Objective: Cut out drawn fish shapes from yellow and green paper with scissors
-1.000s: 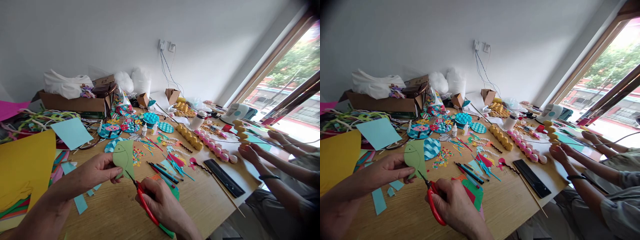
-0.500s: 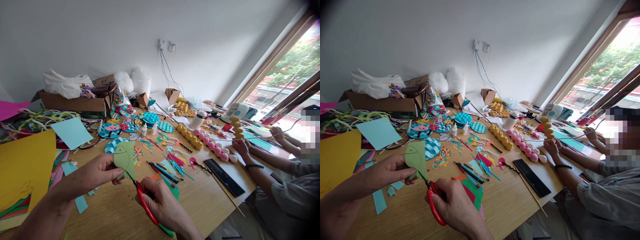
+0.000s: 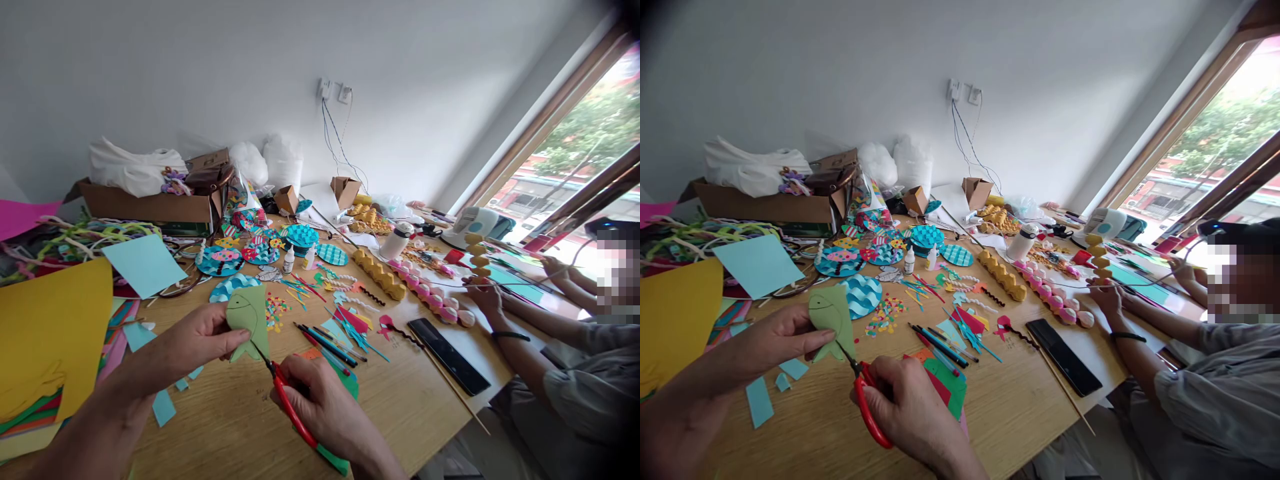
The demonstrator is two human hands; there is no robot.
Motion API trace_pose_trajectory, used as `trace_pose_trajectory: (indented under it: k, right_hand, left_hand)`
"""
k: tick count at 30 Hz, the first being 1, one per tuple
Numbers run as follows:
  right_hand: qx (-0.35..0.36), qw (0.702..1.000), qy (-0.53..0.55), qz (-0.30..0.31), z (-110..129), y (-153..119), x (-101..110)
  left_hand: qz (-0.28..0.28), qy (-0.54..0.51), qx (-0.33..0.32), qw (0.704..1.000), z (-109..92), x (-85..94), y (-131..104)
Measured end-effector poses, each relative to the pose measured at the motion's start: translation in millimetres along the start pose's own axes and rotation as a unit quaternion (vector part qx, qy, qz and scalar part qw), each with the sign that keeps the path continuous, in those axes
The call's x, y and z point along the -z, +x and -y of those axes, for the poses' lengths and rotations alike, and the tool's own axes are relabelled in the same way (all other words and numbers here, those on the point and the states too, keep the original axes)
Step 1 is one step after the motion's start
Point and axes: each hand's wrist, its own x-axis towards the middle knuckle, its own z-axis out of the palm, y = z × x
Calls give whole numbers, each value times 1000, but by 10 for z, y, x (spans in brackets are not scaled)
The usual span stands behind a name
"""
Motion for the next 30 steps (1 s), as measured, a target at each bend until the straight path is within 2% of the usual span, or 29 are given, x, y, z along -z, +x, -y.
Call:
trace_pose_trajectory:
  k: [2,4,7,10,19,30]
  right_hand:
    - [0,998,55,5,-19,16,-33]
    - [-6,987,157,21,-43,38,-81]
    - [-27,949,312,33,-49,71,-162]
    - [-40,924,379,22,4,95,-223]
    - [-80,899,430,-11,137,143,-331]
    - [-49,893,446,-47,139,150,-400]
  left_hand:
    - [-16,-21,-3,1000,-26,-43,17]
    - [-42,-56,-3,998,-56,-96,34]
    - [-72,-109,-4,991,-84,-173,51]
    - [-81,-139,-13,987,-82,-235,62]
    - [-148,-167,3,975,-140,-403,82]
    - [-160,-162,17,974,-110,-489,67]
